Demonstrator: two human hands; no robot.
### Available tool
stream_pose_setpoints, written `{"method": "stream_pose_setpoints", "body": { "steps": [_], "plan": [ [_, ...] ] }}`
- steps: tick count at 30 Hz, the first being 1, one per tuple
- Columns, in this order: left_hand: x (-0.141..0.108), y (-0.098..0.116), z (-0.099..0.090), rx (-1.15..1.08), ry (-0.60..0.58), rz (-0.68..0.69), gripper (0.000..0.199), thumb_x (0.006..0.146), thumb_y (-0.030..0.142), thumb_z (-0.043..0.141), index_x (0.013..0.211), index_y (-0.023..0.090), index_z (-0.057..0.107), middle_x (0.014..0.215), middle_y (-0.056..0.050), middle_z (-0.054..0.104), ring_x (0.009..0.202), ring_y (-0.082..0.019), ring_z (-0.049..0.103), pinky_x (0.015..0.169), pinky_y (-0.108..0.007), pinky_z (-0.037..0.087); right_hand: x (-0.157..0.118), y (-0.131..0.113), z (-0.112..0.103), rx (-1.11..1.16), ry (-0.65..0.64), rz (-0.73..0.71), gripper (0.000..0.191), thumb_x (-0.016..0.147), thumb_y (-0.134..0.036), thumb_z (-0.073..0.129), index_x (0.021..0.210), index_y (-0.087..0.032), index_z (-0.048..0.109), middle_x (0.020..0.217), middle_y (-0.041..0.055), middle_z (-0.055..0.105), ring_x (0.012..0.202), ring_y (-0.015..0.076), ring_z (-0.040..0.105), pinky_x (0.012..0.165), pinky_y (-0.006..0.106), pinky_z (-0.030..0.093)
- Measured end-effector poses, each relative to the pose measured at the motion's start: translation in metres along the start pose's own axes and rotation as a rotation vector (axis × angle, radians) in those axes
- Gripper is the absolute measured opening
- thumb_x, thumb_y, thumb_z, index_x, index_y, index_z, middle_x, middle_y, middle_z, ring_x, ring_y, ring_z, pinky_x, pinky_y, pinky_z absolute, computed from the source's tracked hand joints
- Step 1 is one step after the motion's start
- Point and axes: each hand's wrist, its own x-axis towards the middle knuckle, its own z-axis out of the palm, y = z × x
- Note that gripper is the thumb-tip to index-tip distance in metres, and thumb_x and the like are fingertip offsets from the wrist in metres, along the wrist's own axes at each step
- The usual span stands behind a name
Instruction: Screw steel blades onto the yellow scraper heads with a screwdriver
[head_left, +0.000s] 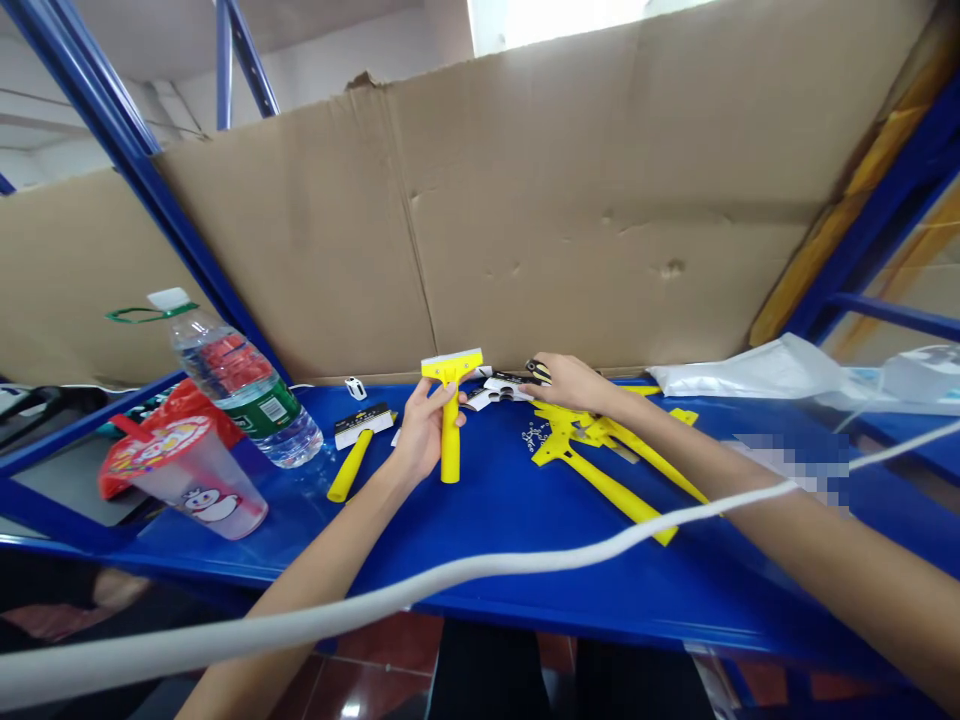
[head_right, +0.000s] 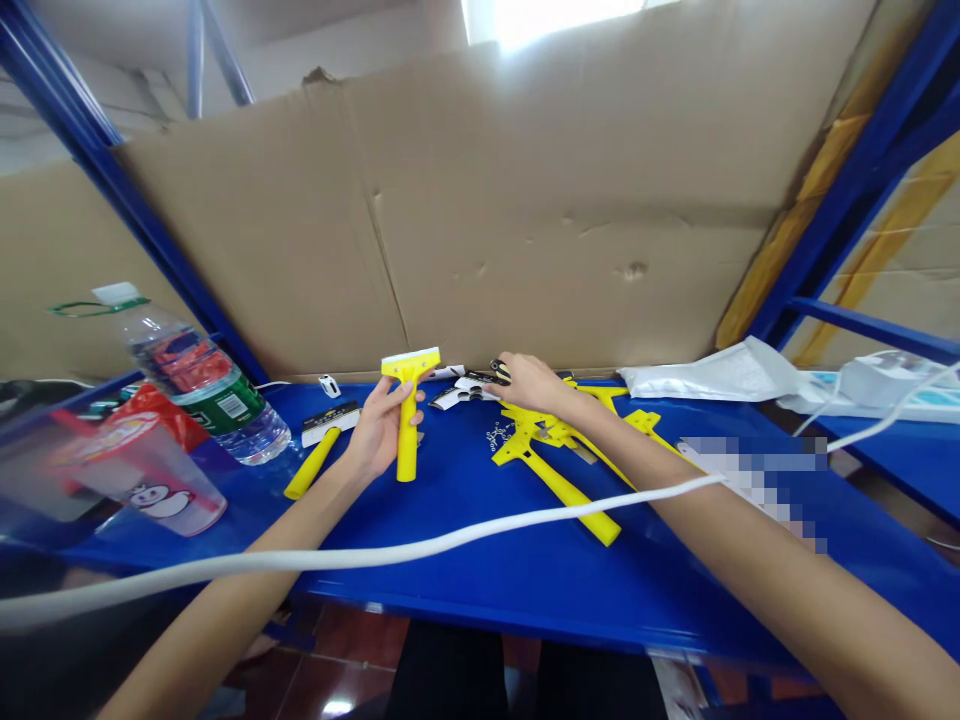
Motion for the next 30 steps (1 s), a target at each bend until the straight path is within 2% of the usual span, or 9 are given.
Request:
{"method": "stream_pose_setpoints", "body": {
  "steps": [2,4,9,15,18,21,24,27,30],
  "plan": [
    [0.0,0.002,0.0,-0.006,0.014,0.005,0.041,0.078,0.021,0.091,0.111,0.022,0.067,0.123,-0.008,0.075,0.079,-0.012,0.064,0.054,-0.021,0.048,0.025,0.002,0.008,-0.052,-0.049,0.029,0.063,0.092,-0.061,0.073,0.131,-0.012,0.067,0.135,0.0258,0.073,0.124,0.0413,0.071,0.097,0.044,0.055],
    [0.0,0.004,0.0,-0.001,0.03,-0.002,0.044,0.078,0.021,0.091,0.114,0.022,0.067,0.122,-0.008,0.075,0.076,-0.012,0.064,0.054,-0.022,0.048,0.041,0.003,0.019,-0.086,-0.1,0.059,0.075,0.084,-0.064,0.081,0.135,-0.011,0.067,0.139,0.0277,0.071,0.126,0.0437,0.07,0.097,0.045,0.055],
    [0.0,0.006,-0.002,0.012,0.039,-0.021,0.046,0.078,0.022,0.091,0.117,0.022,0.067,0.123,-0.008,0.074,0.075,-0.012,0.062,0.054,-0.021,0.048,0.049,0.008,0.033,-0.124,-0.148,0.056,0.078,0.079,-0.064,0.086,0.136,-0.015,0.067,0.138,0.0234,0.072,0.126,0.0412,0.07,0.096,0.043,0.056],
    [0.005,0.003,-0.006,-0.009,0.017,-0.003,0.041,0.077,0.021,0.091,0.11,0.021,0.066,0.122,-0.009,0.074,0.079,-0.012,0.063,0.054,-0.021,0.047,0.011,0.008,0.024,-0.146,0.017,-0.036,0.071,0.087,-0.053,0.081,0.144,-0.018,0.056,0.149,0.0192,0.061,0.124,0.0389,0.07,0.097,0.045,0.055],
    [0.007,0.002,-0.009,-0.003,0.01,-0.003,0.041,0.077,0.02,0.091,0.109,0.021,0.065,0.126,-0.01,0.074,0.08,-0.012,0.064,0.054,-0.021,0.047,-0.02,0.008,0.018,-0.179,0.152,-0.074,0.059,0.092,-0.045,0.074,0.141,-0.021,0.051,0.147,0.0167,0.058,0.105,0.0341,0.075,0.081,0.043,0.056],
    [0.008,0.0,-0.01,0.015,0.013,-0.006,0.042,0.078,0.02,0.09,0.112,0.021,0.065,0.128,-0.01,0.074,0.08,-0.012,0.064,0.055,-0.021,0.047,-0.047,0.009,0.014,-0.263,0.272,-0.131,0.044,0.096,-0.039,0.068,0.133,-0.021,0.053,0.143,0.016,0.057,0.082,0.0263,0.073,0.062,0.037,0.049],
    [0.006,0.0,-0.008,0.027,0.008,-0.006,0.044,0.078,0.02,0.09,0.114,0.021,0.065,0.128,-0.01,0.074,0.079,-0.012,0.064,0.054,-0.021,0.047,-0.065,0.008,0.01,-0.331,0.304,-0.168,0.036,0.097,-0.032,0.064,0.13,-0.02,0.055,0.141,0.017,0.057,0.079,0.0239,0.071,0.056,0.034,0.043],
    [0.004,-0.001,-0.005,0.038,0.009,-0.016,0.045,0.078,0.019,0.091,0.115,0.021,0.066,0.128,-0.01,0.074,0.078,-0.011,0.064,0.054,-0.021,0.048,-0.072,0.006,0.005,-0.348,0.29,-0.196,0.033,0.099,-0.032,0.061,0.129,-0.019,0.059,0.141,0.0177,0.057,0.08,0.0239,0.071,0.056,0.033,0.044],
    [0.001,-0.002,-0.002,0.046,0.013,-0.024,0.046,0.076,0.019,0.092,0.114,0.021,0.066,0.126,-0.01,0.075,0.077,-0.012,0.065,0.054,-0.021,0.048,-0.075,0.002,0.002,-0.328,0.26,-0.21,0.047,0.099,-0.034,0.061,0.144,-0.023,0.056,0.143,0.0166,0.058,0.079,0.025,0.072,0.058,0.035,0.047]
  ]
}}
